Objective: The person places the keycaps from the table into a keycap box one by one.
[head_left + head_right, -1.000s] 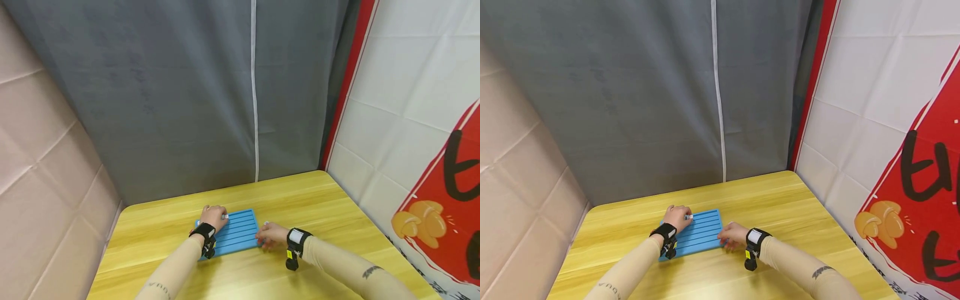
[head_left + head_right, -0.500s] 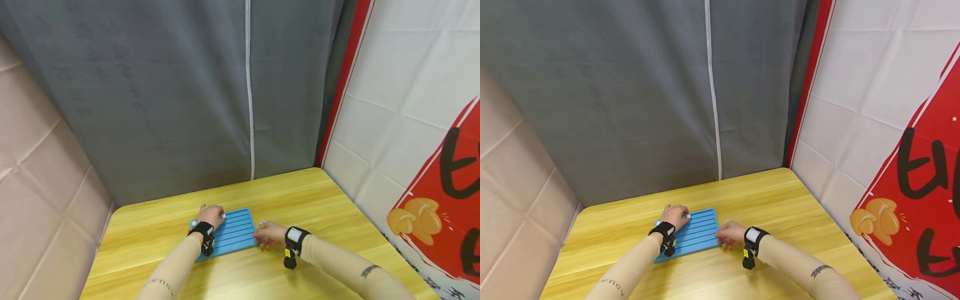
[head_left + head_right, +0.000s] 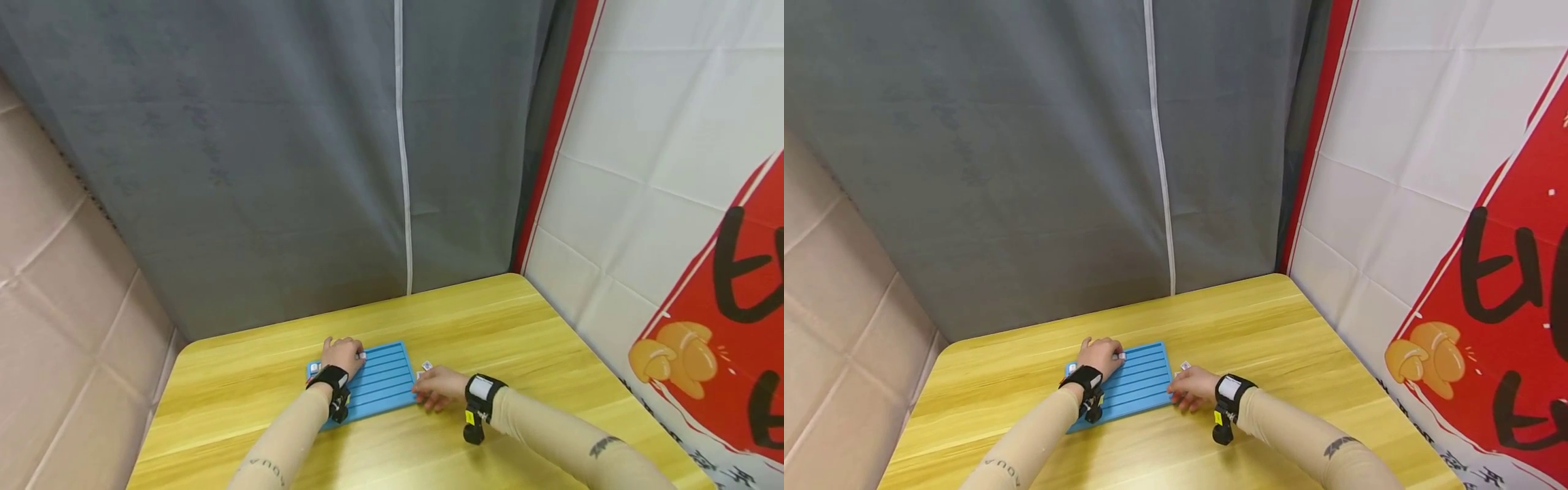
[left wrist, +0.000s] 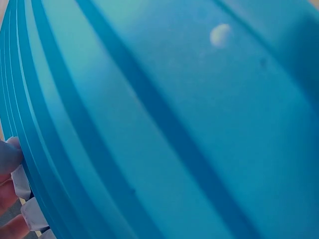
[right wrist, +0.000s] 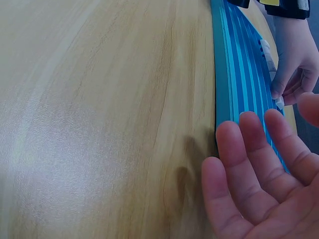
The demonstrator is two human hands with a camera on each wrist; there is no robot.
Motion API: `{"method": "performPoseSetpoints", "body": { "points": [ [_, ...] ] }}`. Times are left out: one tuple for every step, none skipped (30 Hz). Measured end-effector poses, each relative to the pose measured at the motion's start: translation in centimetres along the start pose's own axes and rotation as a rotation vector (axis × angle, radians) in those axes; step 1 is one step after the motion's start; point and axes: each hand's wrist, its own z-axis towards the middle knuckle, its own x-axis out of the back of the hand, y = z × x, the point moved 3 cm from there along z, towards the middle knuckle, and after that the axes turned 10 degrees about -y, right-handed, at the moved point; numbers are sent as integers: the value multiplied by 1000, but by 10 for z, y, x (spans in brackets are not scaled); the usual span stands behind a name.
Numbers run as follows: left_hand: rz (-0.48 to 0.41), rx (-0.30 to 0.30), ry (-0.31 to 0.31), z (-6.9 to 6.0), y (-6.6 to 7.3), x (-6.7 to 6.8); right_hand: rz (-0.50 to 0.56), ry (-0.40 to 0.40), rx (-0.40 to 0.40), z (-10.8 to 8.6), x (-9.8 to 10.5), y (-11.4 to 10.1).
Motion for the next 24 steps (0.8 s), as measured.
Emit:
{"method": "performPoseSetpoints", "body": {
  "points": [
    [2,6,1,0,0,1,3,-1,-1,0,0,1],
    [2,14,2,-1,0,2,7,-3,-1,1,0,1],
    [-1,23,1,-1,1,3,14,-4,-2,1,1,1],
    [-3,28,0,-2,2,4,18,-6,-3,1,0,2],
    [-4,33,-1,-2,2,6,18,-6,-4,1,0,2],
    [-8,35,-3,-3,3,8,15,-7,-4,0,0,2],
    [-11,39,-8,-4,4,9,12,-5,-7,0,-1,3],
    [-13,43,-11,-4,5,10,9,-3,-11,0,-1,3],
    [-14,45,-15,-5,6,11,2,-3,-13,-1,-2,3],
    [-16,46,-17,-6,7,12,-5,-2,-16,-1,-2,4],
    [-17,47,-18,-6,7,12,-14,0,-17,-2,-2,4],
    [-17,44,-17,-6,7,12,-17,-1,-19,-2,-3,3],
    [-19,44,-17,-6,8,13,-21,1,-21,-3,-3,3],
    [-18,44,-18,-6,8,13,-24,1,-22,-3,-3,4],
    [-19,43,-19,-6,8,13,-25,0,-23,-3,-3,3],
    [-20,42,-20,-6,8,13,-25,1,-25,-4,-3,3],
    [-17,41,-20,-6,8,14,-28,0,-24,-4,-3,3],
    [-13,37,-19,-6,7,13,-27,0,-26,-4,-3,3],
    [-13,40,-27,-6,7,13,-27,0,-27,-4,-3,3],
    [-8,36,-30,-5,6,13,-27,-2,-26,-4,-2,3],
    [-5,30,-34,-4,5,13,-24,-4,-24,-3,-1,5],
    [-5,24,-43,-4,5,14,-25,-3,-24,-2,0,6],
    [-7,14,-51,-4,6,17,-30,-4,-21,-2,2,7],
    [-12,1,-67,-3,6,19,-30,-5,-20,-2,4,7]
  ]
}}
